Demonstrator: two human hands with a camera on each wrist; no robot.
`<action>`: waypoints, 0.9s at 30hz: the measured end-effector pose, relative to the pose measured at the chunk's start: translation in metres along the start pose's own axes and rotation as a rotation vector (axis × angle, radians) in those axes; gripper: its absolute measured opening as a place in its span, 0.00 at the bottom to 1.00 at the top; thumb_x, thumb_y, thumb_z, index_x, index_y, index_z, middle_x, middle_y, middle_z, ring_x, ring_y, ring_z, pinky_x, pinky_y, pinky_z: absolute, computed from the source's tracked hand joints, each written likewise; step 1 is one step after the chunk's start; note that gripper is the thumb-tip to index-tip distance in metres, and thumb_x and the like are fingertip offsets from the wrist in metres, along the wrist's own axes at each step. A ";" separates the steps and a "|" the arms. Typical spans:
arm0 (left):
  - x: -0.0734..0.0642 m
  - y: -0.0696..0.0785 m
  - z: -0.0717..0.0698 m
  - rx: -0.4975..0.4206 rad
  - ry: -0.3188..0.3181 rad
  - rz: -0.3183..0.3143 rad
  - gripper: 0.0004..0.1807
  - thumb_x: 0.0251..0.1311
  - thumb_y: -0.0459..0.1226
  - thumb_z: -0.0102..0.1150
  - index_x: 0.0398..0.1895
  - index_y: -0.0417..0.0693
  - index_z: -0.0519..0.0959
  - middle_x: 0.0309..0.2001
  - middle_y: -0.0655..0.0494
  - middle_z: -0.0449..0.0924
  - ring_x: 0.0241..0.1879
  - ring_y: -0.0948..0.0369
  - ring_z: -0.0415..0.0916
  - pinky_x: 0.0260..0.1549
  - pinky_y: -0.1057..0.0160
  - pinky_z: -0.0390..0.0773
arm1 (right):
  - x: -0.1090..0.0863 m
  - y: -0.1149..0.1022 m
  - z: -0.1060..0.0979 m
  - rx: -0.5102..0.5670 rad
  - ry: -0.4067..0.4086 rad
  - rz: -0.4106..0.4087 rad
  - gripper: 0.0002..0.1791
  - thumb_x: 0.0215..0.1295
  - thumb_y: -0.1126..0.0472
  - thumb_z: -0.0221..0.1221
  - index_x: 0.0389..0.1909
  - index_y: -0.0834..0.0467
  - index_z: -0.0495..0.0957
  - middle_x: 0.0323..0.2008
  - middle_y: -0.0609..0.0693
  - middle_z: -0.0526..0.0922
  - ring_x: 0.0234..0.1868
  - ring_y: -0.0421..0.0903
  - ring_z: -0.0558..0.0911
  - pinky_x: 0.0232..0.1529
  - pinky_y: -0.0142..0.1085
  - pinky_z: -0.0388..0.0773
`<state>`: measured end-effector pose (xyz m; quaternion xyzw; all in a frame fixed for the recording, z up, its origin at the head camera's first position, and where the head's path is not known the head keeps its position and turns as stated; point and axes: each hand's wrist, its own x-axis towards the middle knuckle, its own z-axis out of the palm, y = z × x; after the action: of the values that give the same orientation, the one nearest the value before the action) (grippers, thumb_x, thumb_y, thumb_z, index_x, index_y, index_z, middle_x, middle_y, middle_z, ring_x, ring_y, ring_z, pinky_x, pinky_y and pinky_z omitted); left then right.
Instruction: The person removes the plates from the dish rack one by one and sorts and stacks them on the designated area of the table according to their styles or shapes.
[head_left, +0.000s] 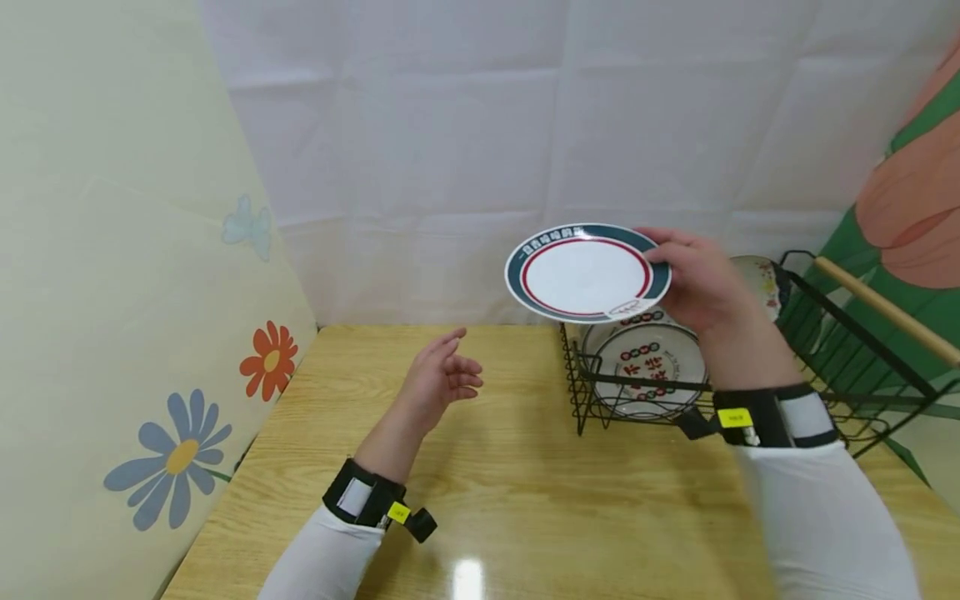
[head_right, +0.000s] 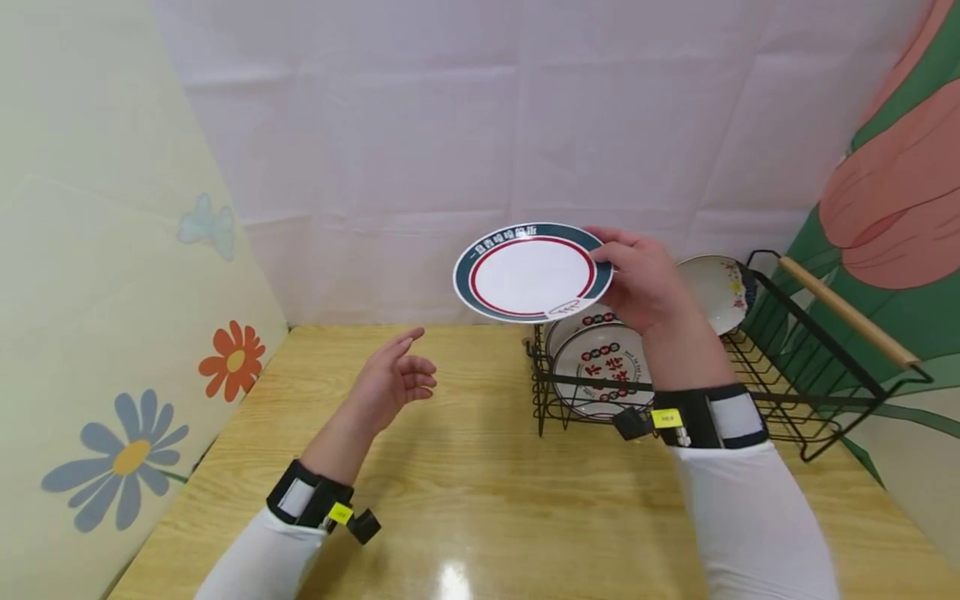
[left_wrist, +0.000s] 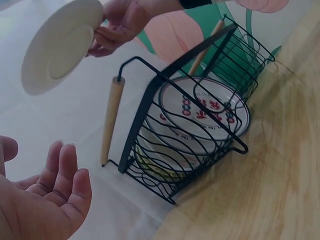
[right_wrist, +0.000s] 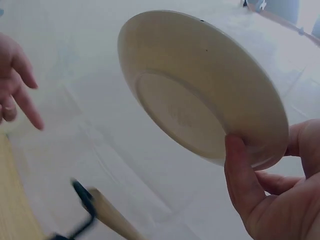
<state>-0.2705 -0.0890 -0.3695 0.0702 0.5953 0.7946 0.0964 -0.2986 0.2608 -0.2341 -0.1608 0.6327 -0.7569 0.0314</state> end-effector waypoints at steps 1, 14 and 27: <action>-0.002 0.003 0.001 -0.004 0.000 0.003 0.27 0.81 0.45 0.38 0.78 0.49 0.60 0.29 0.61 0.85 0.29 0.63 0.83 0.36 0.62 0.84 | -0.003 0.002 0.005 0.026 -0.023 -0.008 0.30 0.78 0.67 0.50 0.78 0.66 0.57 0.48 0.50 0.87 0.32 0.42 0.88 0.31 0.30 0.85; -0.035 0.037 0.014 -0.164 -0.088 0.056 0.28 0.81 0.56 0.27 0.69 0.55 0.68 0.28 0.59 0.85 0.22 0.63 0.76 0.27 0.66 0.78 | -0.046 0.037 0.065 0.251 -0.126 0.008 0.21 0.78 0.70 0.49 0.68 0.61 0.72 0.52 0.54 0.87 0.37 0.44 0.89 0.35 0.33 0.87; -0.056 0.049 0.021 -0.243 -0.276 0.161 0.25 0.81 0.51 0.29 0.61 0.51 0.75 0.35 0.58 0.91 0.27 0.63 0.87 0.28 0.68 0.85 | -0.070 0.050 0.088 0.268 -0.003 0.048 0.30 0.76 0.69 0.53 0.76 0.63 0.62 0.55 0.52 0.86 0.42 0.44 0.90 0.42 0.33 0.87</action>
<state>-0.2143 -0.0963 -0.3167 0.2138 0.4684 0.8487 0.1210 -0.2150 0.1857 -0.2841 -0.1409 0.5296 -0.8334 0.0717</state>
